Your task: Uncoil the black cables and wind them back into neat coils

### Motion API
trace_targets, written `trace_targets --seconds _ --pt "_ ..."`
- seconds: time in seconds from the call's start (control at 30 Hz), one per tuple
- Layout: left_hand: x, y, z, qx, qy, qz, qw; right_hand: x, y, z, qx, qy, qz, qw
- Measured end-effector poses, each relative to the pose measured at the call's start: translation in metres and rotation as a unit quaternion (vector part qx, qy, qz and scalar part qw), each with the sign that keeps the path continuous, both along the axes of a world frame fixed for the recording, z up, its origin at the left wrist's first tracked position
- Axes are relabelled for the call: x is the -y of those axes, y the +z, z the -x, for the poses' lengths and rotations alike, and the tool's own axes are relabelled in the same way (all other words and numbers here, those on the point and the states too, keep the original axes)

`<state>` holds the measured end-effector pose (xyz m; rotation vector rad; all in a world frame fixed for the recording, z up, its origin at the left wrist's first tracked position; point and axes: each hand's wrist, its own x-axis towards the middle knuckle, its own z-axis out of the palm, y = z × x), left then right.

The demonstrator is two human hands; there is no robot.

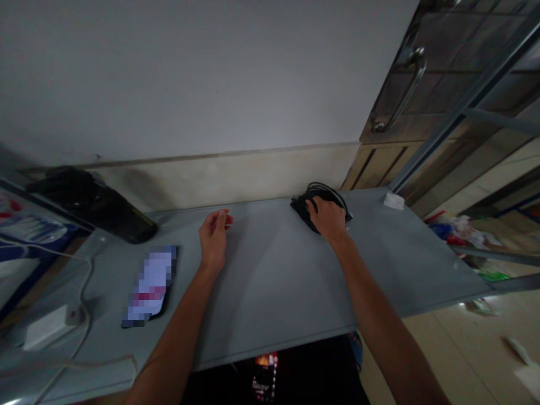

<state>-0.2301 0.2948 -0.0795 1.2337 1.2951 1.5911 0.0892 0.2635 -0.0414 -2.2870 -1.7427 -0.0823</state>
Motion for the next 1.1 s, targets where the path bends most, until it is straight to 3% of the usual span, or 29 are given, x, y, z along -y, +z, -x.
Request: trace_targets --seconds 0.23,0.43,0.53,0.67,0.73,0.8,0.93,1.1 --pt "0.001 0.002 -0.001 -0.001 0.004 0.003 1.0 -0.004 0.0 -0.013 -0.07 -0.072 -0.143 0.985" --pt "0.002 0.006 0.0 0.01 0.001 0.005 1.0 0.005 0.003 -0.031 -0.114 -0.092 -0.393 0.908" --pt "0.004 0.01 -0.001 0.029 -0.015 0.002 0.999 0.011 0.001 -0.026 -0.133 -0.081 -0.438 0.885" --pt "0.01 0.018 -0.003 0.053 -0.061 -0.002 0.997 0.021 -0.015 0.003 -0.125 -0.036 -0.39 0.912" --pt "0.015 0.022 -0.003 0.058 -0.127 0.02 0.99 0.027 -0.024 0.024 -0.108 0.028 -0.34 0.934" --pt "0.022 0.026 -0.004 0.041 -0.227 0.06 0.971 0.032 -0.03 0.047 -0.101 0.135 -0.282 0.944" --pt "0.031 0.03 -0.008 -0.026 -0.382 0.114 0.917 0.036 -0.031 0.082 -0.104 0.343 -0.177 0.917" --pt "0.035 0.033 -0.013 -0.085 -0.477 0.114 0.867 0.039 -0.026 0.095 -0.063 0.399 -0.092 0.91"
